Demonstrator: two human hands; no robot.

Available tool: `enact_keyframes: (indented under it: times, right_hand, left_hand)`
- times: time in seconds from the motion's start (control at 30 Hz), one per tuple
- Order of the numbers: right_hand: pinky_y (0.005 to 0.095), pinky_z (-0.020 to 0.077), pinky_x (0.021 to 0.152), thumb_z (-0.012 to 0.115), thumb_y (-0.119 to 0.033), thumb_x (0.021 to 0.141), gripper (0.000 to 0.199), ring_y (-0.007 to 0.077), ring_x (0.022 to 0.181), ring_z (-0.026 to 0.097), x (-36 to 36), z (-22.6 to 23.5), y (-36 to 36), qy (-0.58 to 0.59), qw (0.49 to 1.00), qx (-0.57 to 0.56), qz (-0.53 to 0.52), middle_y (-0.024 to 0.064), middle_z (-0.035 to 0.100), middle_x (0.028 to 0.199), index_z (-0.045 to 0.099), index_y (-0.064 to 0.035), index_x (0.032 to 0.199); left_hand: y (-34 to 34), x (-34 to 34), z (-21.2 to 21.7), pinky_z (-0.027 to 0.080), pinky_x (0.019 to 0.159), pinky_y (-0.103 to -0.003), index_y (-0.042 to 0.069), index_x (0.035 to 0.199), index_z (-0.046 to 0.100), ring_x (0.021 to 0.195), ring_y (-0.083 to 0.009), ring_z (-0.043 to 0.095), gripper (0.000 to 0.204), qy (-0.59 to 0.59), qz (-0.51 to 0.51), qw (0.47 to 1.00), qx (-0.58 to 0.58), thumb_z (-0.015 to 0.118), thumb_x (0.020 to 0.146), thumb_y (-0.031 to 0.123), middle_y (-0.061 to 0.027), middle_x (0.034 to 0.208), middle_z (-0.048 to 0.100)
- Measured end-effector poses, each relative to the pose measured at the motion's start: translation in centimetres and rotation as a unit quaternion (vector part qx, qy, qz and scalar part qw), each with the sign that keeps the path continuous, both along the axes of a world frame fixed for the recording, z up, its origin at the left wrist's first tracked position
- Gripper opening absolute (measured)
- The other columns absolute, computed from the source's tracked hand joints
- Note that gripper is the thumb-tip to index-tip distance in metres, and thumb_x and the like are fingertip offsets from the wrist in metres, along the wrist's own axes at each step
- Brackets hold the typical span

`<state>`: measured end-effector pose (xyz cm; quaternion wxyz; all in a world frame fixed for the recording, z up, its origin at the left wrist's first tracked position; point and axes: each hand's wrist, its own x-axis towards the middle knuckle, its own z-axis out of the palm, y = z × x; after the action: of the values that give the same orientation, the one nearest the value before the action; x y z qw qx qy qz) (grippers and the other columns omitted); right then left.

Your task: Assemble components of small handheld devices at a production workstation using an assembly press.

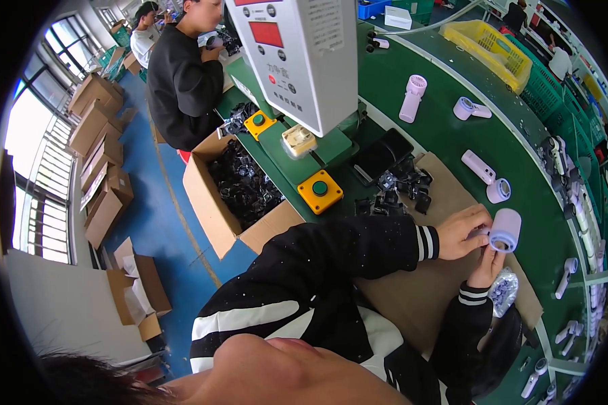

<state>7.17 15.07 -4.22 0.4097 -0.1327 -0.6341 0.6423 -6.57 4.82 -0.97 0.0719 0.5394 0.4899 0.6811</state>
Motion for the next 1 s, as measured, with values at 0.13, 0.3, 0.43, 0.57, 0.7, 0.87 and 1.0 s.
enact_keyframes:
  times: [0.13, 0.3, 0.43, 0.57, 0.7, 0.87, 1.0]
  right_hand:
    - [0.0286, 0.0419, 0.093, 0.047, -0.015, 0.097, 0.043, 0.0229, 0.106, 0.054, -1.0, 1.7, -2.4, -0.135, 0.979, 0.145, 0.042, 0.0147, 0.055, 0.119, 0.038, -0.0009, 0.136]
    - [0.0210, 0.0388, 0.049, 0.045, -0.025, 0.099, 0.033, 0.0098, 0.060, 0.047, -2.5, 1.3, -2.9, -0.155, 0.985, -0.018, 0.071, 0.0061, 0.056, 0.085, 0.045, -0.0048, 0.126]
    - [0.0205, 0.0241, 0.037, 0.051, -0.036, 0.096, 0.030, 0.0047, 0.045, 0.034, -2.8, 1.9, -1.7, -0.078, 0.966, -0.247, -0.008, -0.0002, 0.047, 0.063, 0.052, -0.0076, 0.104]
    - [0.0215, 0.0200, 0.036, 0.055, -0.040, 0.093, 0.030, 0.0045, 0.039, 0.027, -2.0, 3.3, 1.0, -0.106, 0.959, -0.229, -0.126, -0.0040, 0.039, 0.054, 0.055, -0.0095, 0.094]
    - [0.0232, 0.0175, 0.036, 0.058, -0.042, 0.090, 0.032, 0.0050, 0.038, 0.024, -2.3, 5.0, 2.5, -0.090, 0.952, -0.233, -0.175, -0.0053, 0.036, 0.051, 0.055, -0.0095, 0.091]
    - [0.0246, 0.0249, 0.042, 0.058, -0.033, 0.089, 0.027, 0.0090, 0.046, 0.034, -1.9, 5.0, 7.9, -0.032, 0.926, -0.264, -0.267, 0.0002, 0.042, 0.063, 0.055, -0.0078, 0.097]
    - [0.0250, 0.0419, 0.054, 0.052, -0.013, 0.090, 0.026, 0.0159, 0.062, 0.054, -2.6, 5.3, 12.4, 0.060, 0.883, -0.295, -0.360, 0.0097, 0.057, 0.088, 0.056, -0.0051, 0.114]
  left_hand:
    - [0.1, -0.3, 0.8, 0.043, 0.066, -0.031, 0.005, 0.104, 0.052, 0.072, -0.0199, 0.051, 0.021, -0.076, 0.031, 0.996, -0.026, 0.058, 0.088, 0.018, -0.0078, 0.088, 0.053]
    - [-0.5, -2.6, 0.5, 0.050, 0.076, -0.033, 0.003, 0.127, 0.046, 0.083, -0.0209, 0.060, 0.040, -0.120, -0.022, 0.975, -0.187, 0.052, 0.094, 0.025, -0.0166, 0.101, 0.062]
    - [2.0, -1.3, -3.7, 0.048, 0.082, -0.035, 0.001, 0.136, 0.037, 0.086, -0.0237, 0.060, 0.054, -0.013, 0.009, 0.985, -0.172, 0.049, 0.095, 0.033, -0.0175, 0.110, 0.058]
    - [1.5, -0.3, -3.3, 0.046, 0.086, -0.038, 0.000, 0.138, 0.035, 0.091, -0.0289, 0.060, 0.061, 0.033, -0.001, 0.982, -0.186, 0.048, 0.094, 0.040, -0.0190, 0.115, 0.056]
    - [0.7, -1.1, -2.8, 0.045, 0.086, -0.038, 0.001, 0.138, 0.036, 0.095, -0.0278, 0.059, 0.060, 0.006, -0.025, 0.966, -0.258, 0.048, 0.094, 0.041, -0.0156, 0.118, 0.055]
    - [0.9, -1.1, -2.5, 0.045, 0.086, -0.037, 0.004, 0.138, 0.037, 0.099, -0.0258, 0.058, 0.058, 0.070, -0.062, 0.952, -0.293, 0.050, 0.094, 0.039, -0.0131, 0.120, 0.054]
    - [1.2, -1.3, -3.4, 0.046, 0.085, -0.037, 0.005, 0.136, 0.039, 0.101, -0.0252, 0.057, 0.057, 0.116, -0.064, 0.951, -0.279, 0.053, 0.092, 0.037, -0.0119, 0.118, 0.054]
